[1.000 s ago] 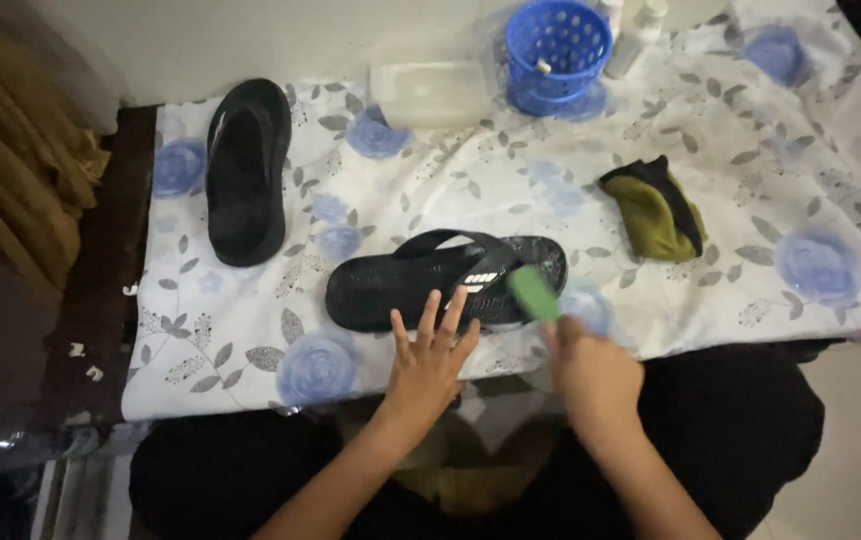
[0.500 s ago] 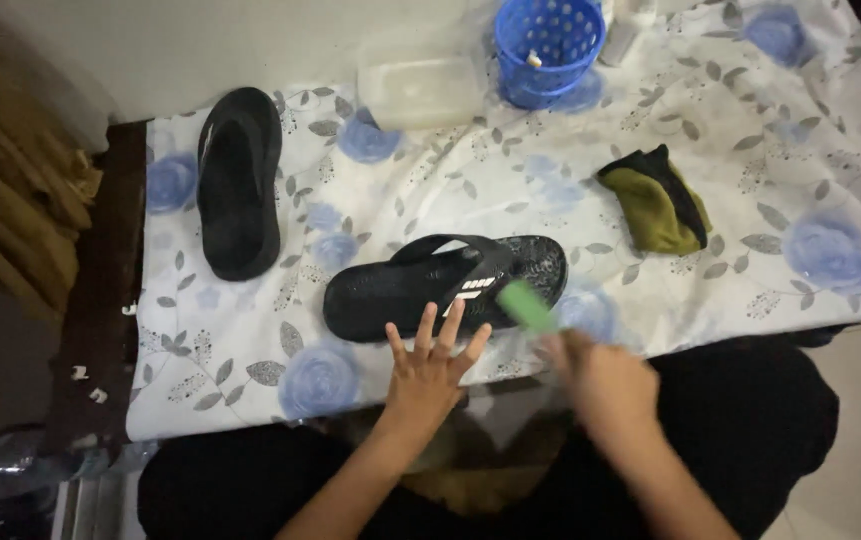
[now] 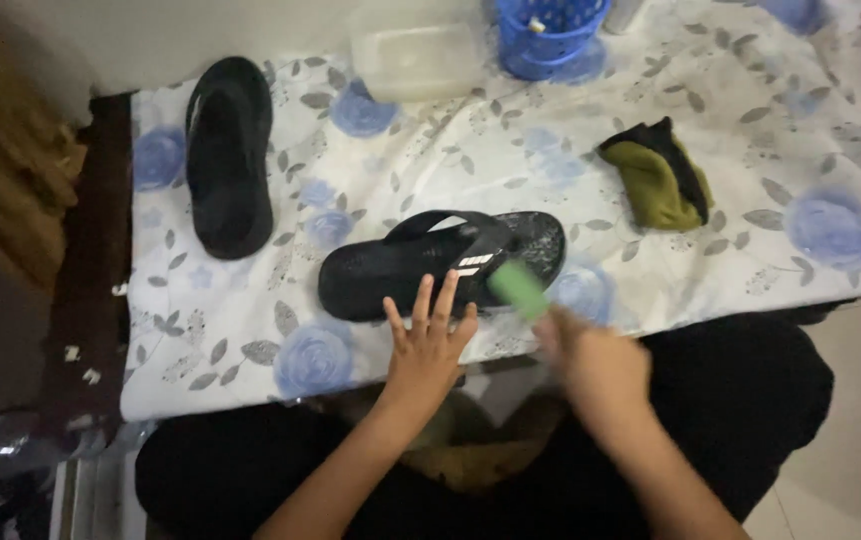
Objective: The person scrubs a black slipper with a green brush, focusing on the sole and the strap. They hold the slipper steady with one hand while scrubbing with the other, occasionally repositioning the slipper to clean different areas.
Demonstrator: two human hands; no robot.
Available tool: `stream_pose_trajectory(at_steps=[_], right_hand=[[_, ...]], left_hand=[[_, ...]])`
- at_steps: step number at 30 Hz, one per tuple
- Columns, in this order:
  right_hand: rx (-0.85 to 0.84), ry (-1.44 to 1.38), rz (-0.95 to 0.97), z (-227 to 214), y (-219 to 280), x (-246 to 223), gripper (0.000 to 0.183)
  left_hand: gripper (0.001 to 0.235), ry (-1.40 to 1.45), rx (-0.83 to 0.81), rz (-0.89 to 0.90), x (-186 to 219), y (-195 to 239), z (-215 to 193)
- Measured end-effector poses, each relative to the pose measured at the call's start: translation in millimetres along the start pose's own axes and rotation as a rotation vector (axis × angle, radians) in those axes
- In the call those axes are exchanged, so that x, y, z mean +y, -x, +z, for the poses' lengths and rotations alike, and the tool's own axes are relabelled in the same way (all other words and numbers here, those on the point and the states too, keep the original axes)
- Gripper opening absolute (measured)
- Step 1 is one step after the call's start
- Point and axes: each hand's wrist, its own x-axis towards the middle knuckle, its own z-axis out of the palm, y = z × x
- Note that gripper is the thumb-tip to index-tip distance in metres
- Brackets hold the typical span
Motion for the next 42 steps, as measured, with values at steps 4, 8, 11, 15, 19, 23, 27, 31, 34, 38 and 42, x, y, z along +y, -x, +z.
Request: stream_pose_trajectory(at_steps=[4,8,11,15,19,23,27,31,34,38,42], right_hand=[[-0.049,0.016,-0.010,6,0,16,0.037],[0.086,0.090,0.088,-1,-12,15,0.036],[0.075,0.079,-0.012,8,5,0,0.034],[0.066,0.165,0.029,9,0,22,0.033],[0.233,0.069,0.015,17,-24,23,0.037],[0.005,0.049,-0.122,10,1,18,0.035],[0.200,0.133,-0.017,15,-29,42,0.039],[0.198,0.092,-0.093,14,-14,21,0.036],[0.155,0.054,-0.251,11,-2,15,0.034],[0.195,0.151,-0.108,16,-39,33,0.033],[0.170,0.042,-0.208,22,-24,19,0.035]], left_hand=[[0.065,0.025,-0.016,-0.012,-1,-11,-19],[0.090,0.089,-0.136,-0.014,1,-3,-18],[0.091,0.106,-0.167,-0.010,-1,-4,-13],[0.094,0.110,-0.158,-0.010,-1,-8,-24],[0.095,0.124,-0.175,0.005,-4,-7,-25],[0.092,0.087,-0.182,-0.011,-3,-8,-23],[0.104,0.015,-0.210,0.014,-3,-8,-27],[0.107,0.015,-0.210,0.008,-4,-8,-27],[0.098,0.025,-0.175,-0.006,-6,-11,-27],[0.104,0.069,-0.233,0.005,-5,-5,-25],[0.095,0.093,-0.185,-0.013,-4,-6,-21]])
